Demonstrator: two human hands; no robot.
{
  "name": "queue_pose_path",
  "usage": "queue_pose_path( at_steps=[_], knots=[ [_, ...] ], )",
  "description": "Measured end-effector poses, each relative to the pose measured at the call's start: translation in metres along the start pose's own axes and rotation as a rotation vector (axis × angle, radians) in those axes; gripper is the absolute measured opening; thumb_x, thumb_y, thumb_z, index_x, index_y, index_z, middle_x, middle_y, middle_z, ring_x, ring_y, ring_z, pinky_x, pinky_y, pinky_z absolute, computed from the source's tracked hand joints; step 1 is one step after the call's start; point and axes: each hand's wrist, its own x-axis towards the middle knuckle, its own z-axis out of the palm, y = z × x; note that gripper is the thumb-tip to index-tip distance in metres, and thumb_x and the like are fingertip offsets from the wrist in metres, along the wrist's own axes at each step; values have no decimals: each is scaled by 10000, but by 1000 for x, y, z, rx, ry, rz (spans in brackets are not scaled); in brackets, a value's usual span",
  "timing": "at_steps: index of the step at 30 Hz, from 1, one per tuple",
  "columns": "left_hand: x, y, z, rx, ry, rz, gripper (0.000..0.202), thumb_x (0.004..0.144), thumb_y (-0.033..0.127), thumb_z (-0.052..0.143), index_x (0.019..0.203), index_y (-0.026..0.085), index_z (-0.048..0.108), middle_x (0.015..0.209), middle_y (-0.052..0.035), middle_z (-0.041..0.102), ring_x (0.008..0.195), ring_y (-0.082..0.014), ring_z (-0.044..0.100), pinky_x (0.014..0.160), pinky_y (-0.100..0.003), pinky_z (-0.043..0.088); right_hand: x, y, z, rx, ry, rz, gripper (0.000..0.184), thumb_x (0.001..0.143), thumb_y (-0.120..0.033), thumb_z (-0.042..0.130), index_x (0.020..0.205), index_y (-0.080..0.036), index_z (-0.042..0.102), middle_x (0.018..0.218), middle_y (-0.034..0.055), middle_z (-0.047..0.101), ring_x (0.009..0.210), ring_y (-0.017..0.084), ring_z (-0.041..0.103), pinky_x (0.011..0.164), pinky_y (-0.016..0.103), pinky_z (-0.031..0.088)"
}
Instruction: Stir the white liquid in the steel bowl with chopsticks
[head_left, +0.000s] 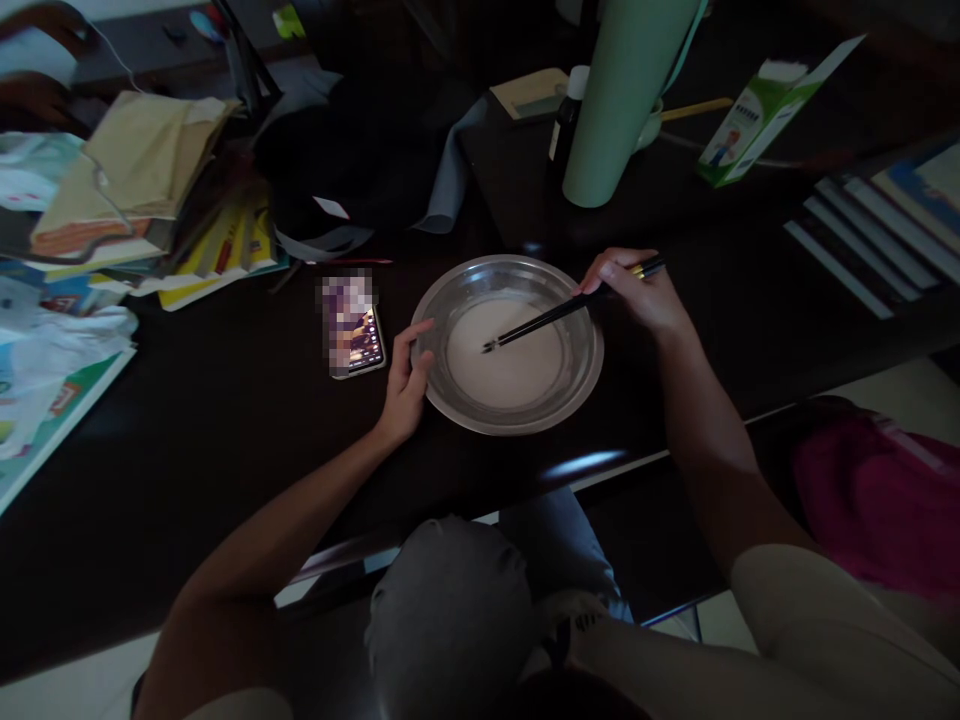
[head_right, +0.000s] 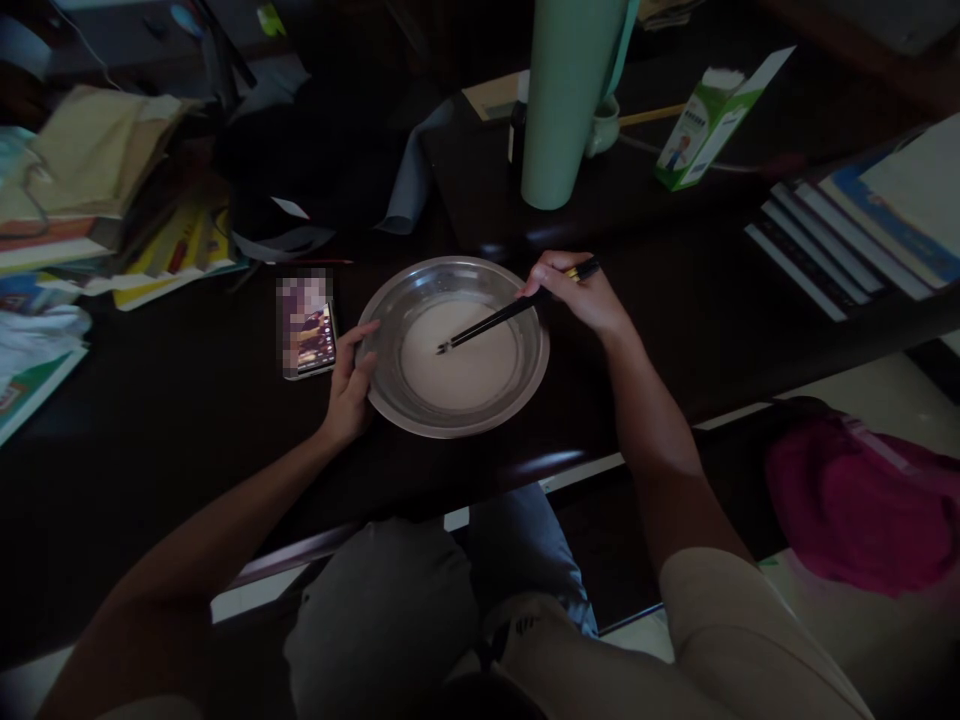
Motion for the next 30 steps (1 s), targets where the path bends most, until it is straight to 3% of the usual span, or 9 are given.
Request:
queue_pose_path(
  at_steps=[3, 8, 13, 19, 25, 30],
  knots=[
    [0, 0, 0, -4, 2, -12, 411, 978, 518, 523, 1331, 311, 554, 1373, -50, 555, 1313, -253, 509, 1178, -468, 360, 0, 2, -2, 44, 43, -5, 462, 847, -635, 633, 608, -244, 694, 581, 19, 653, 588, 172, 646, 579, 336, 485],
    [-1, 2, 0, -23, 4, -21, 412, 977, 513, 527, 1335, 312, 556, 1375, -53, 549, 1318, -251, 501, 1189, -469, 348, 0, 2, -2, 16, -23, 18, 463, 817, -656, 656, 638, -231, 700, 623, 20, 669, 637, 170, 670, 612, 330, 510],
    [0, 0, 0, -12, 6, -12, 421, 974, 520, 529, 1335, 305, 561, 1370, -61, 560, 1303, -251, 517, 1177, -466, 371, 1, 1, -3, 42, 88, -1, 481, 846, -633, 636, 586, -230, 670, 594, 20, 648, 585, 165, 645, 611, 347, 504],
    [0, 0, 0, 1, 13, -14, 419, 975, 523, 524, 1333, 307, 558, 1367, -57, 558, 1313, -253, 509, 1186, -473, 358, 1, 2, -1, 3, -40, 19, 460, 807, -674, 655, 663, -242, 720, 642, 19, 675, 649, 174, 667, 620, 343, 507],
    [0, 2, 0, -12, 2, -1, 424, 973, 533, 523, 1328, 303, 547, 1366, -62, 556, 1314, -251, 509, 1171, -462, 376, 1, 1, -3, 33, 120, 11, 483, 826, -657, 641, 576, -244, 653, 577, 25, 630, 589, 189, 640, 623, 380, 522],
    [1, 1, 0, 2, -3, 6, 436, 973, 545, 518, 1334, 300, 538, 1367, -62, 559, 1312, -247, 512, 1169, -459, 375, -1, -1, -2, -2, -52, 36, 441, 837, -636, 647, 648, -242, 711, 627, 22, 665, 637, 178, 663, 600, 343, 490]
  ],
)
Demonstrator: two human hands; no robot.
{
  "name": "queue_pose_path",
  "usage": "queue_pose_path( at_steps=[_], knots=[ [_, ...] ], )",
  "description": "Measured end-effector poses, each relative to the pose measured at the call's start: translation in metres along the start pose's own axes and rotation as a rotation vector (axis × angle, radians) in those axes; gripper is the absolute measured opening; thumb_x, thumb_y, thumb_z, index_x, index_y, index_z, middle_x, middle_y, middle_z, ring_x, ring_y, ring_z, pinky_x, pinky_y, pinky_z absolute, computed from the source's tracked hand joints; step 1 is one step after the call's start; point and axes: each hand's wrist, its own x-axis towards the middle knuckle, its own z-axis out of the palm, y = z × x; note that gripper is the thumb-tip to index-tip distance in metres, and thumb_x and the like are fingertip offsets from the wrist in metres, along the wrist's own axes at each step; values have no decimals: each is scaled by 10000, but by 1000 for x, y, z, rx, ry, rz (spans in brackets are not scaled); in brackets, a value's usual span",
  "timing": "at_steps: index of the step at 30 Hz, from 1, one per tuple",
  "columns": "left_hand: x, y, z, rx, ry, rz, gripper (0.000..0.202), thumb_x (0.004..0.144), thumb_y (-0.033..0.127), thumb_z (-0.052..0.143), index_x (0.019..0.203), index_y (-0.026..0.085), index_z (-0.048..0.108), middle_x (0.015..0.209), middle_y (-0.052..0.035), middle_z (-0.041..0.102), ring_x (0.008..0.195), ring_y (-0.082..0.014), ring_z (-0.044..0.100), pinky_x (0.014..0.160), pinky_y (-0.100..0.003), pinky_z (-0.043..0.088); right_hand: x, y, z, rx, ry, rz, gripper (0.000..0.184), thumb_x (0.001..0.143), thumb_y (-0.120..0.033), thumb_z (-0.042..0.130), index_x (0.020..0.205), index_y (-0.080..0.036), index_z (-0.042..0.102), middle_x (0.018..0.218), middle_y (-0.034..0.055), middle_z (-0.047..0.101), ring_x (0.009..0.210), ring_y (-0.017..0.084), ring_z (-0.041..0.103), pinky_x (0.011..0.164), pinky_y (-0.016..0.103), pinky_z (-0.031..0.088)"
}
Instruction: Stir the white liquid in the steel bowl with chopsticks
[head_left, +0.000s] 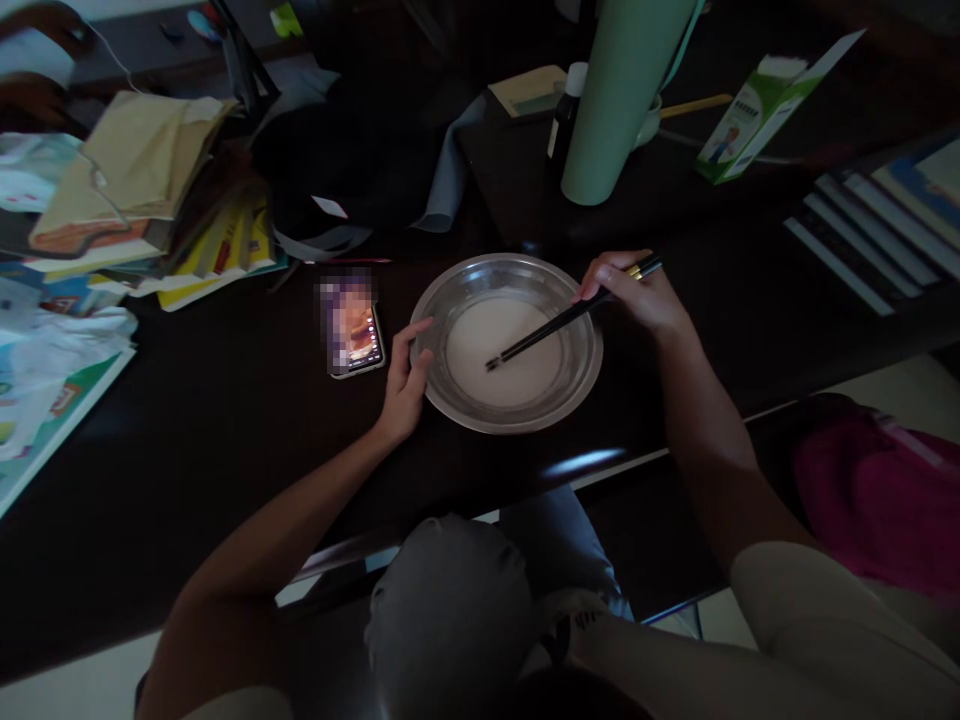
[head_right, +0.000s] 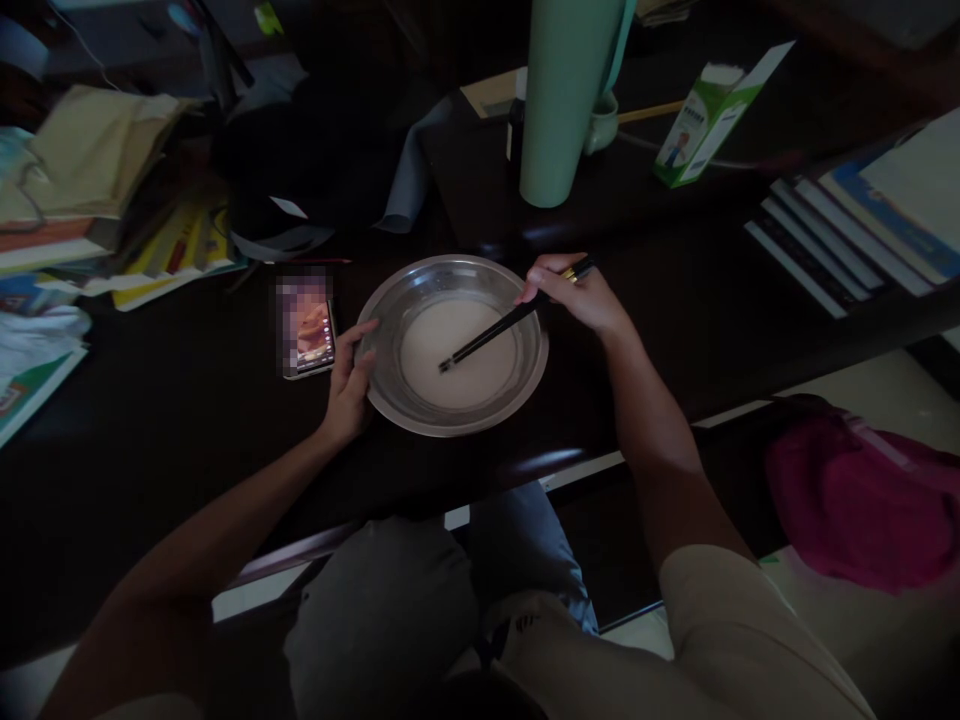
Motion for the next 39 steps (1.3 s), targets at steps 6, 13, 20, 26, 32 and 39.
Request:
queue_pose_path(
  at_steps=[6, 13, 20, 26, 32, 39],
  knots=[
    [0, 0, 0, -3, 9, -6, 437, 971, 555, 516, 1326, 302, 548, 1369, -68, 565, 1310, -254, 521, 1156, -464, 392, 1, 1, -1, 51, 147, -18, 482, 827, -656, 641, 578, -244, 662, 585, 18, 629, 581, 178, 639, 624, 367, 521],
    [-1, 0, 0, -14, 5, -23, 428, 968, 542, 526, 1328, 311, 550, 1383, -59, 553, 1326, -255, 501, 1176, -467, 365, 1, 1, 1, 1, 62, 6, 455, 784, -680, 673, 639, -250, 702, 624, 10, 659, 650, 176, 666, 640, 346, 526],
    [-1, 0, 0, 10, 18, -23, 437, 967, 546, 529, 1326, 300, 555, 1364, -61, 564, 1301, -253, 519, 1169, -473, 371, 0, 1, 0, 52, 39, 0, 465, 819, -649, 657, 599, -240, 693, 585, 28, 647, 579, 180, 642, 594, 361, 494],
    [0, 0, 0, 15, 12, -1, 453, 967, 570, 512, 1322, 292, 547, 1366, -71, 566, 1317, -260, 517, 1166, -469, 380, 1, 2, 0, 22, 109, -15, 452, 821, -646, 656, 620, -244, 702, 616, 15, 672, 613, 167, 657, 598, 330, 505],
    [0, 0, 1, 4, 10, 2, 440, 967, 566, 515, 1322, 308, 547, 1346, -65, 574, 1319, -259, 513, 1161, -470, 390, 0, 2, 0, 40, -1, -24, 393, 847, -583, 665, 652, -249, 735, 631, 14, 698, 609, 167, 668, 595, 328, 497],
    [-1, 0, 0, 2, 14, -15, 433, 969, 553, 521, 1322, 304, 551, 1360, -64, 564, 1315, -258, 514, 1169, -471, 375, 0, 0, 1, 43, 118, -7, 474, 832, -650, 637, 592, -245, 687, 584, 18, 657, 585, 172, 644, 610, 347, 517]
  ],
)
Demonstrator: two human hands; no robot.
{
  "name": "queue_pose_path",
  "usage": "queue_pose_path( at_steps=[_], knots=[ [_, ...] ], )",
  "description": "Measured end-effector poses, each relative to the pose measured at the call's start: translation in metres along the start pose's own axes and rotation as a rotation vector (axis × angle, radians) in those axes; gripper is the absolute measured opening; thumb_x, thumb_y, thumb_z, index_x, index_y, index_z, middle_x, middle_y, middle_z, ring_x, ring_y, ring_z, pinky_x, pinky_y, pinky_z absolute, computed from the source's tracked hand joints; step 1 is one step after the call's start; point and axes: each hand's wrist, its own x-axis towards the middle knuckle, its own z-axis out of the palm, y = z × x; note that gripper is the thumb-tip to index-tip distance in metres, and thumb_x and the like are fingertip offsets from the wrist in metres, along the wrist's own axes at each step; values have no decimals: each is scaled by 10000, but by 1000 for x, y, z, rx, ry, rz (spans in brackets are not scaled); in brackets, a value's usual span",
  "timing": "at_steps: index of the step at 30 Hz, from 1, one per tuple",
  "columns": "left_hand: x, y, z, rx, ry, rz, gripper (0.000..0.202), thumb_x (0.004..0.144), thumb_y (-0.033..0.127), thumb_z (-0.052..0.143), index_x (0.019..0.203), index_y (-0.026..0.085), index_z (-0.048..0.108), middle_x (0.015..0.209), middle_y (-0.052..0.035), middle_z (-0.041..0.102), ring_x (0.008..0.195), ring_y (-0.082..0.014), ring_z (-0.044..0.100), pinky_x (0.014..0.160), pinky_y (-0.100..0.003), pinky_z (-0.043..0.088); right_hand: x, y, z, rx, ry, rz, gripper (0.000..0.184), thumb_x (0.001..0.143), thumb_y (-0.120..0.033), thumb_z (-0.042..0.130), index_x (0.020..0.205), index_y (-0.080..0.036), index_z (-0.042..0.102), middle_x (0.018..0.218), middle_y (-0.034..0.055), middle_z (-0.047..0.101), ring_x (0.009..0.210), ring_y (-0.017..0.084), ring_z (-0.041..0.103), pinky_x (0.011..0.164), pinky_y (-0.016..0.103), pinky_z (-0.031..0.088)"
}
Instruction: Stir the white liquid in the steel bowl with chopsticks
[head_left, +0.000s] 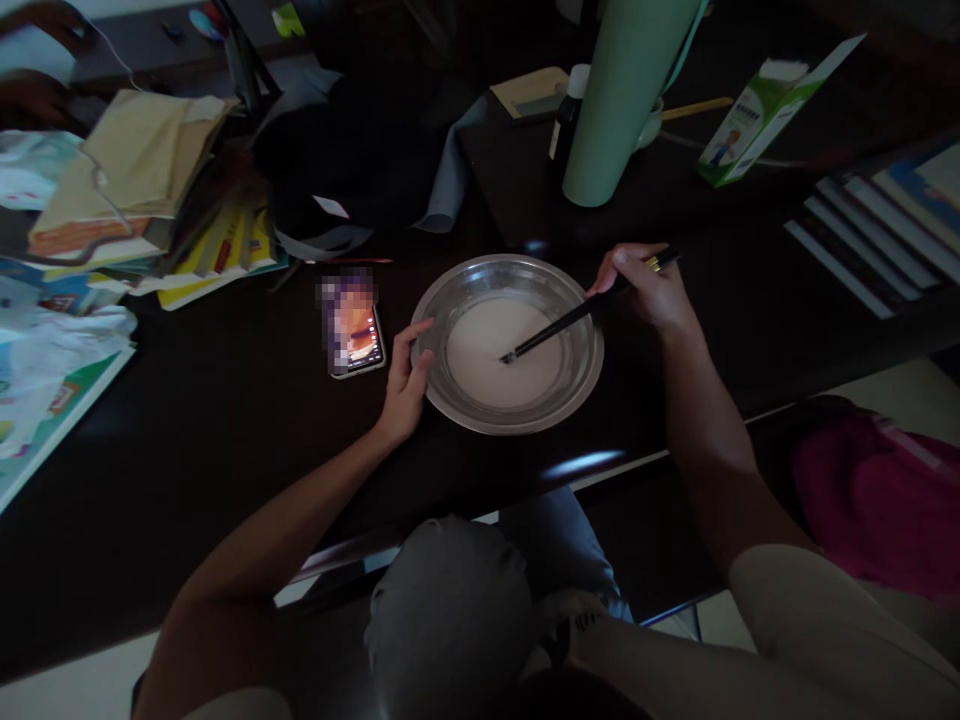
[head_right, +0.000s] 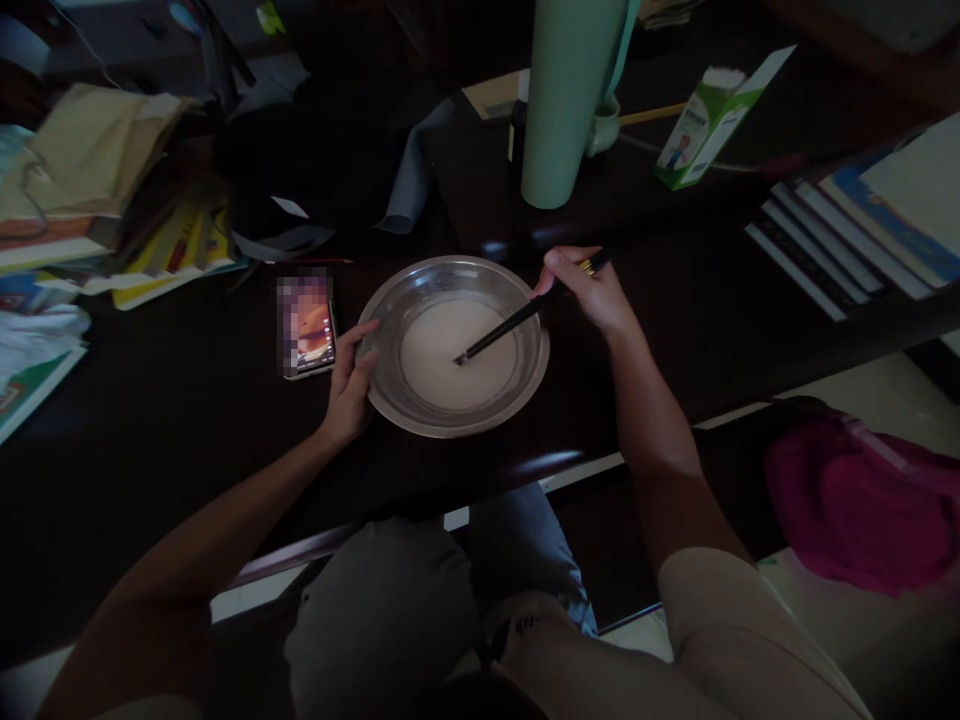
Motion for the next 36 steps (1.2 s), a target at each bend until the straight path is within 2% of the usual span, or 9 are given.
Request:
queue_pose_path(
  at_steps=[5, 10, 16, 22, 27, 33, 36],
  knots=[
    [0, -1, -1, -20, -10, -20, 421, 973, 524, 525, 1337, 315, 547, 1376, -60, 547, 1316, -256, 500, 1180, -479, 352, 0, -1, 2, -55, -123, 16, 480, 779, -705, 657, 638, -249, 712, 617, 14, 674, 629, 172, 657, 619, 339, 527],
    [0, -1, -1, -13, -7, -16, 432, 965, 542, 530, 1328, 310, 556, 1359, -60, 551, 1303, -258, 506, 1174, -473, 357, 2, 5, -2, -16, 6, -23, 464, 832, -654, 634, 598, -257, 695, 610, 25, 673, 600, 185, 655, 599, 365, 537],
    [0, 2, -1, -10, -3, -15, 424, 965, 537, 533, 1325, 315, 560, 1354, -57, 552, 1309, -257, 500, 1187, -481, 340, 1, 3, 0, -43, -97, 7, 469, 781, -701, 660, 643, -256, 715, 633, 19, 685, 640, 186, 678, 651, 369, 562],
    [0, 1, 0, -9, 0, -14, 436, 963, 547, 532, 1327, 308, 558, 1355, -62, 564, 1299, -259, 518, 1174, -481, 365, 1, 1, 1, -25, 44, -18, 479, 818, -670, 640, 584, -254, 680, 581, 20, 655, 605, 187, 661, 642, 381, 548],
    [1, 0, 0, -6, 5, 2, 438, 958, 557, 536, 1315, 303, 556, 1356, -64, 569, 1311, -261, 516, 1168, -468, 382, 0, 1, 2, -35, -103, 19, 459, 806, -680, 649, 646, -254, 709, 622, 19, 675, 639, 182, 676, 662, 365, 556],
    [0, 0, 0, -17, 3, -12, 445, 962, 561, 531, 1322, 299, 551, 1361, -64, 573, 1304, -259, 525, 1162, -476, 388, 0, 1, 0, -13, -2, -29, 472, 837, -654, 634, 609, -245, 693, 608, 25, 666, 640, 191, 692, 643, 368, 551],
    [0, 0, 0, -13, 7, -25, 444, 960, 551, 540, 1325, 297, 557, 1367, -59, 566, 1310, -256, 519, 1170, -470, 376, -1, 1, 0, -11, -59, -17, 477, 826, -666, 638, 617, -242, 699, 601, 27, 667, 628, 196, 690, 638, 372, 553]
  ],
)
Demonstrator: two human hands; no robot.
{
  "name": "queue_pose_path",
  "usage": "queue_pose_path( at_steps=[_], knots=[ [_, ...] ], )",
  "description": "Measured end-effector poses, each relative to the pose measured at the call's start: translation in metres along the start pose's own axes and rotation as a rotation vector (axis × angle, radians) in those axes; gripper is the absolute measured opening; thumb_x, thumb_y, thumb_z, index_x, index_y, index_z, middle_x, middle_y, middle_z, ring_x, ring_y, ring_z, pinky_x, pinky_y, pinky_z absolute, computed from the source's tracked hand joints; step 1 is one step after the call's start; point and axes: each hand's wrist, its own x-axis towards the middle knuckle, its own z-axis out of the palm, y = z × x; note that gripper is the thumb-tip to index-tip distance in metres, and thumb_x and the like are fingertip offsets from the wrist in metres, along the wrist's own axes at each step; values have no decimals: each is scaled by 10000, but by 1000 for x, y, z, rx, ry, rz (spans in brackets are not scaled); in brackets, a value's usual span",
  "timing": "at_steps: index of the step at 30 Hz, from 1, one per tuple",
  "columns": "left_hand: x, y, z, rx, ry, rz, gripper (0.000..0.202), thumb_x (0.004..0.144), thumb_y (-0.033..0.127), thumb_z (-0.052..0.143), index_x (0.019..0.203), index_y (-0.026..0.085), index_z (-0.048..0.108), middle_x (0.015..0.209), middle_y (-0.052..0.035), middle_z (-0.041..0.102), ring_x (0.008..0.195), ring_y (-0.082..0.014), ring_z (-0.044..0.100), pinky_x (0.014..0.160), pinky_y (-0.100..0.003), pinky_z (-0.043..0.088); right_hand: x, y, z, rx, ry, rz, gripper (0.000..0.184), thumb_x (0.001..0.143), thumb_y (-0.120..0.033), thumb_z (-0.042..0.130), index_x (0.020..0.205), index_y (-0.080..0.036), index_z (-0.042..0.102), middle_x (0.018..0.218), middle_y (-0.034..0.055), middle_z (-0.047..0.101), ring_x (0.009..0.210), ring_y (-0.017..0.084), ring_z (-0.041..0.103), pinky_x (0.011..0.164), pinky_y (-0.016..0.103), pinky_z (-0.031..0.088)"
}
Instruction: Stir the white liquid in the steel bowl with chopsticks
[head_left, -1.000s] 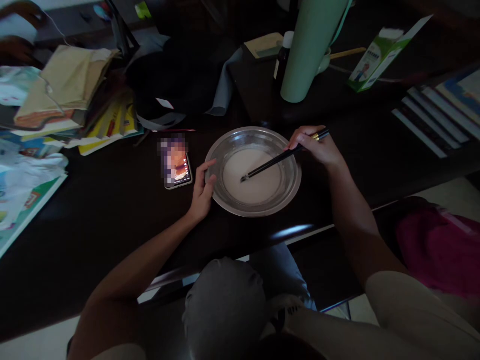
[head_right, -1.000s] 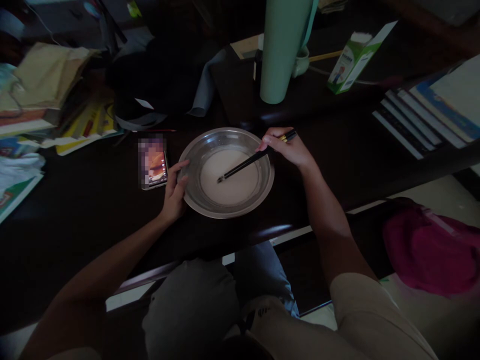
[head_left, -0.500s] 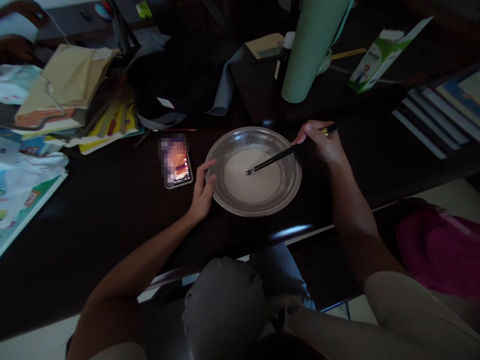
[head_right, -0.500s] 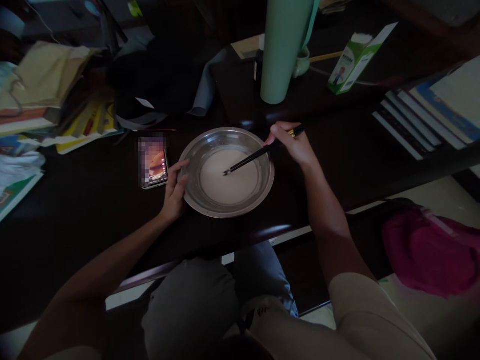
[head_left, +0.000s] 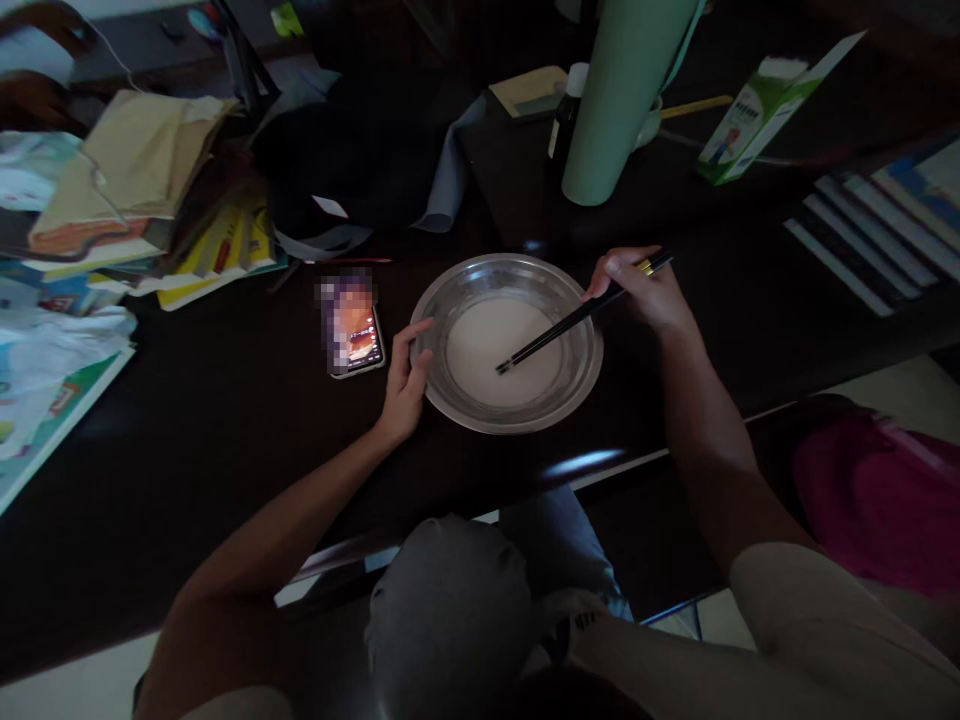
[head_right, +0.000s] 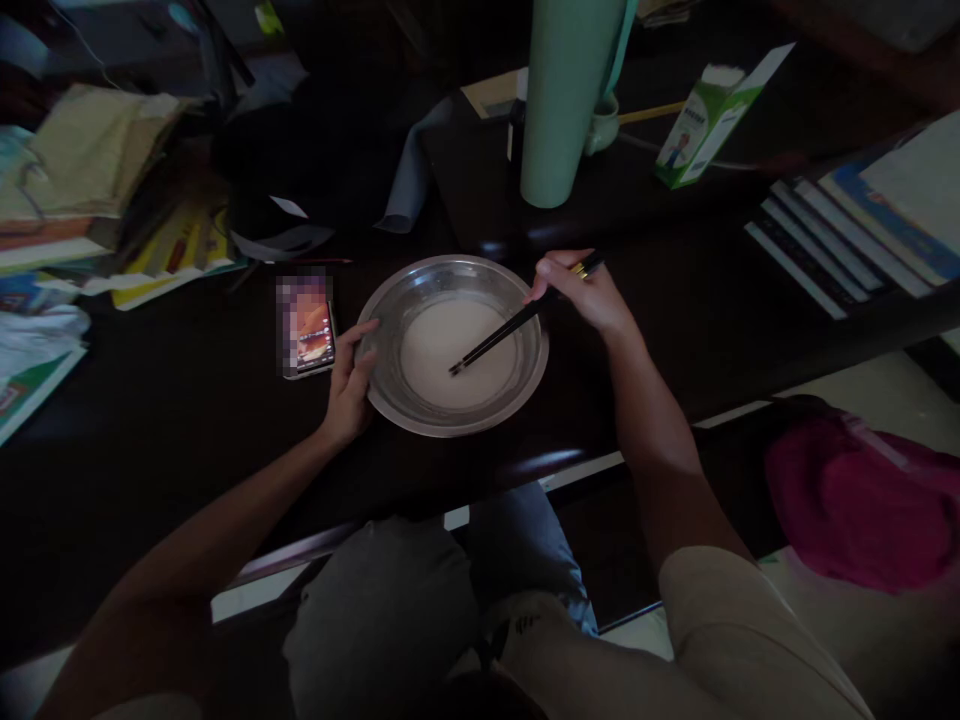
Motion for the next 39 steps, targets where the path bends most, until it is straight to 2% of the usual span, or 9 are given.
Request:
queue_pose_path(
  at_steps=[3, 9, 14, 20, 23, 26, 31, 36, 39],
  knots=[
    [0, 0, 0, 1, 0, 3, 439, 964, 544, 536, 1327, 299, 560, 1380, -59, 561, 1321, -254, 511, 1179, -462, 365, 1, 0, 2, -23, -69, 8, 458, 809, -667, 658, 668, -237, 726, 648, 24, 697, 655, 180, 695, 633, 339, 544],
    [0, 1, 0, 20, -2, 23, 429, 966, 541, 532, 1322, 303, 562, 1358, -57, 574, 1298, -253, 528, 1165, -468, 383, 1, 0, 1, -17, 53, 8, 487, 824, -673, 633, 609, -240, 686, 581, 18, 661, 627, 184, 688, 608, 338, 544],
    [1, 0, 0, 29, 7, 52, 429, 965, 552, 528, 1309, 298, 562, 1338, -60, 584, 1296, -251, 528, 1160, -463, 391, 1, 1, 2, 8, -66, 19, 437, 816, -643, 667, 642, -245, 722, 618, 17, 682, 619, 171, 677, 630, 338, 546],
    [1, 0, 0, 28, 0, 48, 436, 966, 556, 524, 1313, 293, 558, 1335, -62, 587, 1285, -251, 536, 1152, -459, 399, 2, 5, -1, 30, 57, -8, 412, 859, -569, 663, 630, -231, 718, 590, 6, 661, 583, 145, 638, 583, 307, 488],
    [1, 0, 0, 21, -1, 50, 431, 969, 546, 524, 1317, 293, 556, 1335, -62, 583, 1277, -248, 539, 1148, -454, 403, 1, 5, -2, 60, -4, -10, 395, 880, -529, 655, 633, -229, 729, 580, 6, 657, 579, 146, 646, 577, 306, 476],
    [1, 1, 0, 20, -2, 48, 425, 972, 537, 524, 1318, 293, 558, 1339, -63, 581, 1283, -249, 534, 1151, -456, 400, 1, 3, 0, 26, -56, 7, 388, 856, -566, 666, 667, -236, 742, 624, 5, 685, 612, 148, 658, 588, 303, 491],
    [0, 0, -1, 18, -2, 32, 414, 975, 521, 529, 1324, 300, 562, 1361, -59, 569, 1302, -250, 522, 1167, -464, 379, 1, 1, 1, 29, 47, -13, 391, 872, -550, 657, 644, -242, 732, 608, 5, 679, 607, 143, 655, 607, 305, 502],
    [0, -1, -1, 1, -3, 11, 423, 969, 529, 538, 1328, 308, 561, 1354, -58, 566, 1298, -253, 521, 1166, -472, 375, 0, 1, 0, 22, -77, 4, 409, 839, -603, 668, 652, -247, 740, 615, 17, 677, 619, 167, 674, 602, 329, 512],
    [0, -1, -1, -4, -13, 7, 430, 972, 535, 527, 1336, 307, 554, 1370, -63, 557, 1306, -257, 514, 1167, -474, 370, 1, 1, 0, -10, -31, 1, 413, 822, -624, 674, 666, -247, 736, 639, 14, 690, 635, 165, 673, 613, 327, 515]
  ],
)
